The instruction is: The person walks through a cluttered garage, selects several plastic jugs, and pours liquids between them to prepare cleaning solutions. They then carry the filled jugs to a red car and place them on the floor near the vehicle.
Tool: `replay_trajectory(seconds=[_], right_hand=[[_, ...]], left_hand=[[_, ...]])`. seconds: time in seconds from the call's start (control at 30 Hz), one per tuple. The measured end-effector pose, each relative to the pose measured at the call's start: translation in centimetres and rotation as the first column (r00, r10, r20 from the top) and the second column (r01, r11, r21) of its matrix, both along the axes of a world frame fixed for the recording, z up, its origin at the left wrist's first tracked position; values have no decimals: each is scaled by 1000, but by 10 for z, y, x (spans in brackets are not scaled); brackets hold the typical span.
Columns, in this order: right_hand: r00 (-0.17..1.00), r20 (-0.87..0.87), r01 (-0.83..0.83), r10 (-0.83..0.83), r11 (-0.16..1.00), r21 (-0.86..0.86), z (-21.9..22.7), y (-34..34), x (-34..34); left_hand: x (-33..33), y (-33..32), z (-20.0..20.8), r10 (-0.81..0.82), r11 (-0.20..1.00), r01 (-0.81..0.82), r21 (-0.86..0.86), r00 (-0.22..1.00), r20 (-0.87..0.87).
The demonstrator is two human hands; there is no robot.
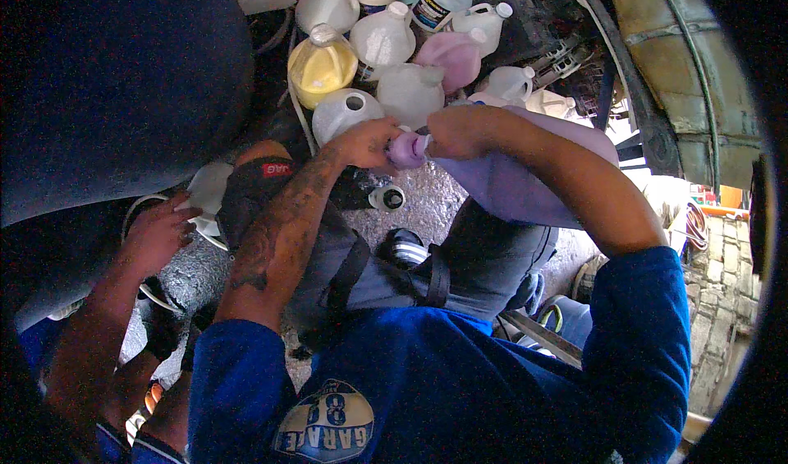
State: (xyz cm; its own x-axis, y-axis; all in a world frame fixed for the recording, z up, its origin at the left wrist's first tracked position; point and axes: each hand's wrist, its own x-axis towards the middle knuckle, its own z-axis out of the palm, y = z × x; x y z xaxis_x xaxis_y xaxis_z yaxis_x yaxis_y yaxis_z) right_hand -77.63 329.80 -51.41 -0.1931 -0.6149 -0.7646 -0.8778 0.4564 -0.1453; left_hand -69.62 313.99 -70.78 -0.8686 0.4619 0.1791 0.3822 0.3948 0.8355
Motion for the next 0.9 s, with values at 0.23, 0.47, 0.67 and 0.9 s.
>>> replay_trajectory(seconds=[0.23,0.47,0.67,0.9], right_hand=[[1000,-31,5,-5,1000,8,-2,3,-7],[999,22,31,-29,994,-103,35,11,-4],[999,36,20,-13,981,-195,52,30,-1],[998,55,45,-28,943,-331,81,42,-5]], left_hand=[[-2,-3,8,4,996,2,-86,998,62],[11,-17,53,58,992,-53,-118,997,47],[19,-16,82,55,997,-50,-60,994,93],[24,-7,97,68,994,-73,81,996,63]])
